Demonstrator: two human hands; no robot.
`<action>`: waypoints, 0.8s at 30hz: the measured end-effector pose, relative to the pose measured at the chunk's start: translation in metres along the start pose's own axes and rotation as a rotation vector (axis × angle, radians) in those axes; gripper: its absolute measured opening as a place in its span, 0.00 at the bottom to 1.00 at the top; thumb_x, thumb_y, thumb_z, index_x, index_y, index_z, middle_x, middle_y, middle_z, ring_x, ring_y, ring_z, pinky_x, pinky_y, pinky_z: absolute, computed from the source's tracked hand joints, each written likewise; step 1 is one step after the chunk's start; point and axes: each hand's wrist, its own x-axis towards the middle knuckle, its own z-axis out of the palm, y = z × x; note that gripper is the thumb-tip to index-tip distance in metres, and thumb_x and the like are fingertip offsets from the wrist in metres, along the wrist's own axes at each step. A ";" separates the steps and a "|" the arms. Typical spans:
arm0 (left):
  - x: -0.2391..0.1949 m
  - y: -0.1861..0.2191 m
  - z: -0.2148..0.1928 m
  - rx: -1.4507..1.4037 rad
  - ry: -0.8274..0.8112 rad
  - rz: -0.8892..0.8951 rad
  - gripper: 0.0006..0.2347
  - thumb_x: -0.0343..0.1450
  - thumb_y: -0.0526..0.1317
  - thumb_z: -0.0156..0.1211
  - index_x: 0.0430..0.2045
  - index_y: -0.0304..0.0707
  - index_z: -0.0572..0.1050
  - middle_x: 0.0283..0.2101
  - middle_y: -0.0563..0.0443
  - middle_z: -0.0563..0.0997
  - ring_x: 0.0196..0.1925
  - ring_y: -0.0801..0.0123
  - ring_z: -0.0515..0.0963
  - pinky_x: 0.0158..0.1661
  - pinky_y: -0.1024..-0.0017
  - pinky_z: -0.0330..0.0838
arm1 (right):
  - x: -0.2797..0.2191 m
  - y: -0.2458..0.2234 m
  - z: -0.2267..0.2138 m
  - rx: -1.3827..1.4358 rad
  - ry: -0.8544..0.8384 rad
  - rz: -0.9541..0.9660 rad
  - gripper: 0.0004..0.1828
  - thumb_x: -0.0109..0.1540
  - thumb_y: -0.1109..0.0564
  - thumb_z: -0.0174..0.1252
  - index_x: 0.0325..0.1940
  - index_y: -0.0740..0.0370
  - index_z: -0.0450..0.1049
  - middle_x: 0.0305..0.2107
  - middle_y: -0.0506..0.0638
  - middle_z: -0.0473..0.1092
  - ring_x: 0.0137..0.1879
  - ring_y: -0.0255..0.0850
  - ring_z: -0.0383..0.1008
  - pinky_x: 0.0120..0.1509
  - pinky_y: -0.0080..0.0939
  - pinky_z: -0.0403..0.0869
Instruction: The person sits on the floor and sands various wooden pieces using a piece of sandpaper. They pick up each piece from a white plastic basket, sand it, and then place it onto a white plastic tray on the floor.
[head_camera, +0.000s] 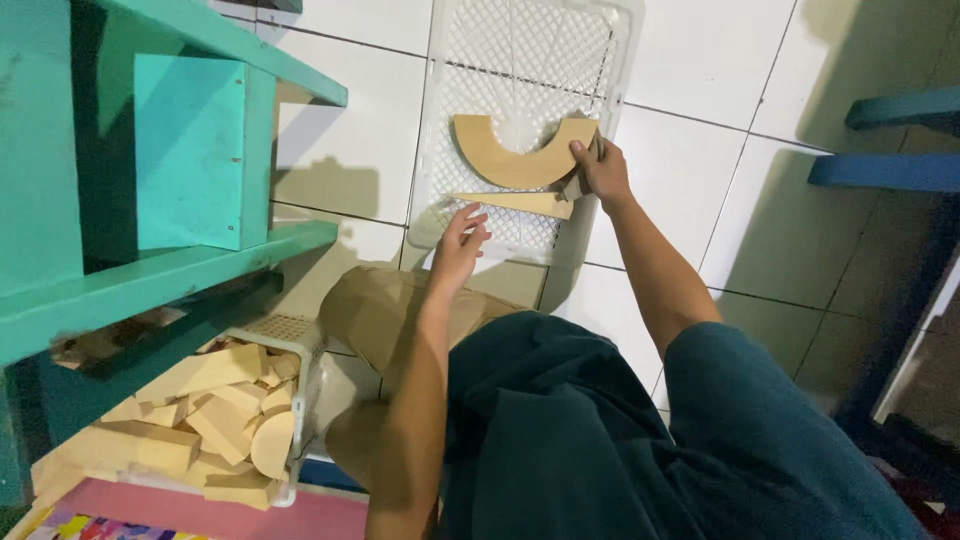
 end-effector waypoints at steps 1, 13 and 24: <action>-0.002 0.000 0.003 0.010 -0.026 0.000 0.20 0.79 0.41 0.52 0.67 0.37 0.64 0.60 0.29 0.76 0.55 0.43 0.82 0.41 0.59 0.81 | 0.002 0.007 -0.003 -0.125 0.043 -0.012 0.35 0.63 0.23 0.67 0.43 0.58 0.75 0.27 0.52 0.73 0.35 0.46 0.76 0.41 0.46 0.74; -0.005 0.010 0.008 0.048 -0.038 0.046 0.19 0.78 0.39 0.52 0.65 0.40 0.66 0.60 0.32 0.77 0.54 0.47 0.83 0.40 0.65 0.81 | 0.009 0.014 -0.050 -0.635 0.345 -0.068 0.12 0.70 0.48 0.58 0.43 0.57 0.79 0.29 0.60 0.77 0.43 0.63 0.80 0.46 0.60 0.76; -0.037 0.038 -0.014 -0.063 0.120 0.175 0.16 0.80 0.47 0.51 0.59 0.41 0.72 0.55 0.36 0.81 0.54 0.49 0.83 0.42 0.62 0.81 | -0.095 -0.144 0.025 0.296 -0.037 -0.139 0.09 0.64 0.54 0.71 0.43 0.54 0.77 0.29 0.45 0.75 0.38 0.37 0.81 0.45 0.36 0.80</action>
